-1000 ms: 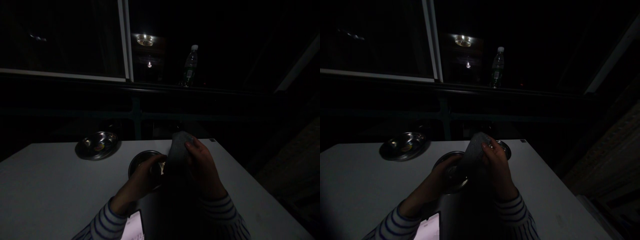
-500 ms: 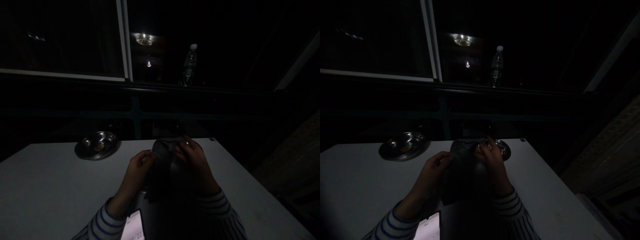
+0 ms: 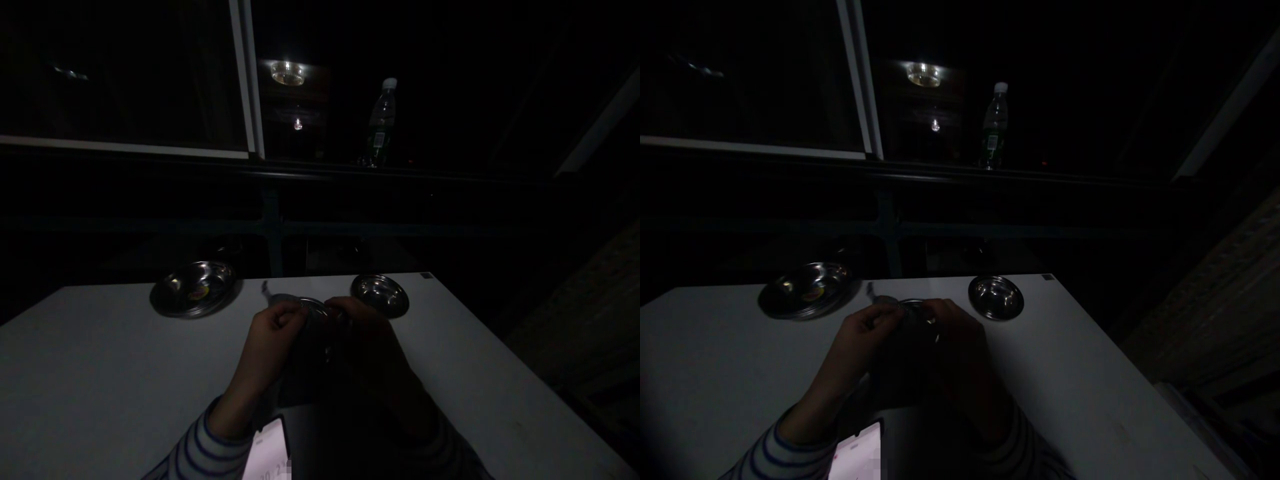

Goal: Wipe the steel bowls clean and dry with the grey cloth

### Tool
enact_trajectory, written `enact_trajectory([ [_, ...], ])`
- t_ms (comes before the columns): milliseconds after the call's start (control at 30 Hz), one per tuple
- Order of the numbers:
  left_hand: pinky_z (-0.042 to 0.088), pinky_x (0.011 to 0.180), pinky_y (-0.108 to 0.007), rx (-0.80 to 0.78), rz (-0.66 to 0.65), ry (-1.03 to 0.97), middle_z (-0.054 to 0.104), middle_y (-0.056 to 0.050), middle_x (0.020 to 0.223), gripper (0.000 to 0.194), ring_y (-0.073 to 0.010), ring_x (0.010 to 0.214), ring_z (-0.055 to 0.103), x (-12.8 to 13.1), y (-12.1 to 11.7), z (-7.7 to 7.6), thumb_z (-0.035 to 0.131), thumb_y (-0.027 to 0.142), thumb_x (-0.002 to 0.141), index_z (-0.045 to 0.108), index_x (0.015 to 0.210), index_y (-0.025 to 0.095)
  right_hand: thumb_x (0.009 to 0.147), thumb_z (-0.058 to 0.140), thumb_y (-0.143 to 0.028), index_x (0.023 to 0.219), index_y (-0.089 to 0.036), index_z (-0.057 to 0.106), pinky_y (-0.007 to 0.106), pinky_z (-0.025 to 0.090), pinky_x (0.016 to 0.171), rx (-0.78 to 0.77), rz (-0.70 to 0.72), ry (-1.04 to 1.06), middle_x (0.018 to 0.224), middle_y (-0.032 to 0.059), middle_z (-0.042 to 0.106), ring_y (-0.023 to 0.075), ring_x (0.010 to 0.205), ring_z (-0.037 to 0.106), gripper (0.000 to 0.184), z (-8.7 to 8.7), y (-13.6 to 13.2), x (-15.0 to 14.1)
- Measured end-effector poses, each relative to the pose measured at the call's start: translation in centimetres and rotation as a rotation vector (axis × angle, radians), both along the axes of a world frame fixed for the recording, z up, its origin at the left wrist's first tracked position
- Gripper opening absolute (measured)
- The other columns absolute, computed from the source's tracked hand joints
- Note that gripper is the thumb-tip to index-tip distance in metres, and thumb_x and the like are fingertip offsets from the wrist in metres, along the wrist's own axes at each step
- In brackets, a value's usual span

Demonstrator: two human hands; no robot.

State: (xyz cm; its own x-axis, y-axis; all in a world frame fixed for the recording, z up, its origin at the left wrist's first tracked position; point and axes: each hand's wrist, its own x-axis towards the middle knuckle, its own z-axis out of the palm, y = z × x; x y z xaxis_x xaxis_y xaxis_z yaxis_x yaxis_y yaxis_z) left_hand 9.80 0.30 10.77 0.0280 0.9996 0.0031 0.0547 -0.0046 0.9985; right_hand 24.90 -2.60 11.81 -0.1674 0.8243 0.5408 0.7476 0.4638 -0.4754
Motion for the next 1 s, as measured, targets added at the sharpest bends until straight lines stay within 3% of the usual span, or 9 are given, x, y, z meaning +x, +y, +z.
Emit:
enact_trajectory([
  [167,0.048,0.068,-0.027,0.023,-0.122,0.025,0.071,-0.003,0.077,0.022,-0.0201,0.077,0.065,-0.3,-0.1,-0.2,0.061,0.033,0.071,0.069,0.082,0.016,0.085,0.044,-0.023,0.094,-0.021,0.058,0.026,0.043,0.061,0.03,0.06,-0.16,0.084,0.0034,0.064,0.0164,0.074,0.057,0.016,-0.9,-0.1,-0.9],
  [300,0.048,0.065,-0.027,0.082,-0.115,0.114,0.071,-0.003,0.075,0.022,-0.0197,0.074,0.065,-0.3,-0.2,-0.1,0.058,0.034,0.073,0.07,0.08,0.016,0.085,0.043,-0.019,0.088,-0.019,0.059,0.027,0.042,0.061,-0.056,0.032,-0.205,0.082,0.0045,0.064,0.0164,0.072,0.058,0.016,-0.8,0.0,-0.9],
  [467,0.044,0.054,-0.025,0.009,-0.052,0.128,0.067,-0.003,0.066,0.027,-0.0173,0.061,0.06,-1.0,-0.1,0.7,0.061,0.036,0.069,0.069,0.084,0.014,0.085,0.042,-0.022,0.084,-0.019,0.057,0.024,0.041,0.057,-0.274,-0.008,0.101,0.075,0.0014,0.065,0.0136,0.065,0.06,0.015,-0.2,0.6,0.4],
  [533,0.042,0.052,-0.023,-0.021,-0.032,0.103,0.065,-0.001,0.062,0.031,-0.0157,0.059,0.058,-1.5,0.1,0.9,0.062,0.037,0.069,0.066,0.089,0.014,0.083,0.044,-0.021,0.094,-0.019,0.055,0.022,0.041,0.053,-0.297,0.031,0.249,0.071,-0.0008,0.063,0.0122,0.061,0.059,0.016,-0.2,1.0,1.5],
  [600,0.041,0.052,-0.022,-0.024,-0.005,0.074,0.062,0.001,0.059,0.035,-0.0142,0.058,0.057,-2.2,0.3,1.0,0.063,0.038,0.068,0.063,0.095,0.015,0.081,0.044,-0.019,0.11,-0.02,0.051,0.021,0.042,0.052,-0.279,0.051,0.303,0.071,-0.0018,0.063,0.0119,0.06,0.058,0.03,-0.2,1.4,2.7],
  [667,0.04,0.053,-0.022,0.002,0.033,0.051,0.061,0.002,0.058,0.036,-0.0128,0.057,0.055,-2.8,0.6,1.0,0.064,0.038,0.068,0.062,0.097,0.016,0.082,0.041,-0.018,0.116,-0.021,0.052,0.024,0.046,0.06,-0.232,0.036,0.286,0.082,0.0006,0.066,0.0132,0.07,0.061,0.036,-0.2,1.7,3.8],
  [800,0.044,0.063,-0.023,0.062,0.073,0.036,0.065,0.0,0.069,0.034,-0.0138,0.068,0.058,-3.9,1.2,1.0,0.065,0.038,0.067,0.065,0.092,0.016,0.082,0.041,-0.022,0.103,-0.018,0.064,0.034,0.043,0.086,-0.192,-0.049,0.268,0.104,0.0065,0.065,0.019,0.098,0.059,0.031,0.1,2.1,5.4],
  [1000,0.045,0.074,-0.029,0.13,-0.011,0.304,0.069,-0.007,0.091,0.049,-0.0219,0.087,0.06,-4.8,1.7,0.9,0.067,0.038,0.065,0.062,0.108,0.015,0.078,0.053,-0.026,0.111,-0.02,0.059,0.037,0.04,0.091,-0.216,-0.092,0.241,0.114,0.0065,0.061,0.0218,0.105,0.055,0.034,0.3,2.1,7.0],
])
